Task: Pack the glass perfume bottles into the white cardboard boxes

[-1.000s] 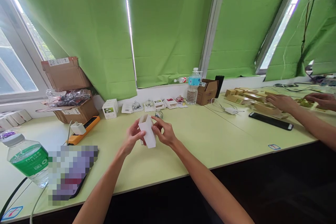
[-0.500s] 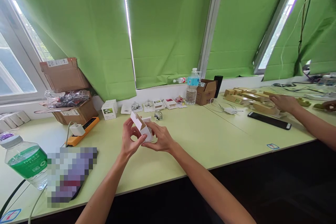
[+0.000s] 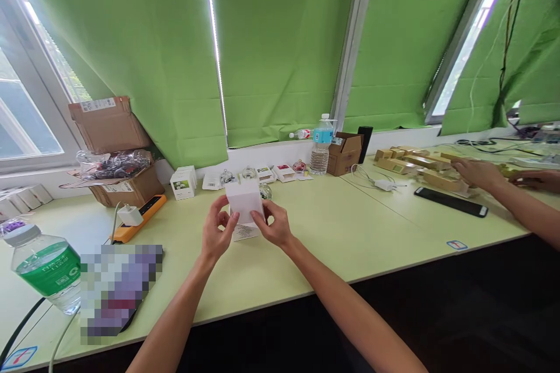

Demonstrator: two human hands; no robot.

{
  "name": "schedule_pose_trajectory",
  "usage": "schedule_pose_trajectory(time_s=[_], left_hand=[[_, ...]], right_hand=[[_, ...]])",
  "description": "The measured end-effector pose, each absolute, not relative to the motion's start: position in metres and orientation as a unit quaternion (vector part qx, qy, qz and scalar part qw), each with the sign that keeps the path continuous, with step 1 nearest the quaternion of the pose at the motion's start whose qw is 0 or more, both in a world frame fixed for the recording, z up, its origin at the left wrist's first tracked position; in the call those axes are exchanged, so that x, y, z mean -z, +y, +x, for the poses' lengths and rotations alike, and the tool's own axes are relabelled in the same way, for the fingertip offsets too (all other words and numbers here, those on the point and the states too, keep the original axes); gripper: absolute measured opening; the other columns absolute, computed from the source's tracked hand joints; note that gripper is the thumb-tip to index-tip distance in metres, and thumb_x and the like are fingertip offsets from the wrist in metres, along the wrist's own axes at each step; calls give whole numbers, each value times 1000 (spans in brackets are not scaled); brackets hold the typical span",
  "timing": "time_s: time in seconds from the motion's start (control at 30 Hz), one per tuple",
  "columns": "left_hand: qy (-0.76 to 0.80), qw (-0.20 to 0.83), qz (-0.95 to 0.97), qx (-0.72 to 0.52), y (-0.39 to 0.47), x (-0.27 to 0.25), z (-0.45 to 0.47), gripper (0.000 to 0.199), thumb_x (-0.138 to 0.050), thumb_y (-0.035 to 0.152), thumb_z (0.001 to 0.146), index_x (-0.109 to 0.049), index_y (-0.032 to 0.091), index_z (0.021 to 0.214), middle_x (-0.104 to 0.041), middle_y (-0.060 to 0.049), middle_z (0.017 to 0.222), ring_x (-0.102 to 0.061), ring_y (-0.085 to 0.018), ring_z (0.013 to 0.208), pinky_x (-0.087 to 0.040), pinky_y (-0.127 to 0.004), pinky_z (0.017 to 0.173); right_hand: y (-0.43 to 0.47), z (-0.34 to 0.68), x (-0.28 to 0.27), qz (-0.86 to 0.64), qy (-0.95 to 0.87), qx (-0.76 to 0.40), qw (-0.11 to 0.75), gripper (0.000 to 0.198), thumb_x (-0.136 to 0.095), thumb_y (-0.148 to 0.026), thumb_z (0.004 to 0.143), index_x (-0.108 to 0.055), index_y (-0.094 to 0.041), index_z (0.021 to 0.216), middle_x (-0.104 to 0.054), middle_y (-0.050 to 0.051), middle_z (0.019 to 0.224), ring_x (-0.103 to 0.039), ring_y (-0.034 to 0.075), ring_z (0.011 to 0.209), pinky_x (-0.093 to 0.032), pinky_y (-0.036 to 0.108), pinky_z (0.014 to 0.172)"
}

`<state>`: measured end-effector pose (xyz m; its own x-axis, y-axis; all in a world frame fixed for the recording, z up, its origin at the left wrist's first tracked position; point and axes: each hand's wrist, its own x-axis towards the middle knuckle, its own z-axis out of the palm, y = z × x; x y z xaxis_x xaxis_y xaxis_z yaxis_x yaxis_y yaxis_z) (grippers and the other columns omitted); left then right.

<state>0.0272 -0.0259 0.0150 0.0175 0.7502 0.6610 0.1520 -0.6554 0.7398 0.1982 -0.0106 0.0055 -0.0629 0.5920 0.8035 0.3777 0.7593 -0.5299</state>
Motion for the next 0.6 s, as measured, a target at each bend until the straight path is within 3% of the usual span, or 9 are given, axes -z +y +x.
schedule_pose_trajectory(time_s=[0.2, 0.33, 0.47, 0.6], left_hand=[[359, 251, 660, -610, -28, -19, 30, 34, -56, 37, 85, -51, 23, 116, -60, -4, 102, -52, -7, 53, -44, -20, 43], [386, 173, 644, -637, -26, -22, 23, 27, -54, 36, 87, -55, 22, 109, -62, -5, 104, -54, -9, 61, -46, -21, 49], [410, 105, 621, -660, -22, -25, 16, 19, -56, 34, 85, -58, 20, 98, -61, -7, 104, -58, -15, 82, -50, -24, 60], [396, 84, 661, -632, -19, -26, 17, 13, -59, 32, 83, -62, 20, 89, -60, -8, 115, -56, -21, 107, -50, -35, 83]], right_hand=[[-13, 194, -11, -324, -652, -265, 632, 20, -73, -35, 69, -66, -19, 77, -63, 1, 70, -51, 14, 59, -39, 26, 54], [-9, 202, -14, -323, -576, -317, 681, 25, -70, -39, 73, -67, -18, 85, -66, 3, 78, -57, 17, 68, -44, 28, 58], [4, 220, -19, -315, -476, -362, 736, 29, -64, -42, 78, -63, -17, 93, -66, 5, 91, -59, 19, 80, -48, 29, 65], [11, 232, -23, -298, -432, -438, 730, 36, -65, -46, 75, -61, -17, 97, -67, 6, 96, -61, 20, 76, -48, 29, 52]])
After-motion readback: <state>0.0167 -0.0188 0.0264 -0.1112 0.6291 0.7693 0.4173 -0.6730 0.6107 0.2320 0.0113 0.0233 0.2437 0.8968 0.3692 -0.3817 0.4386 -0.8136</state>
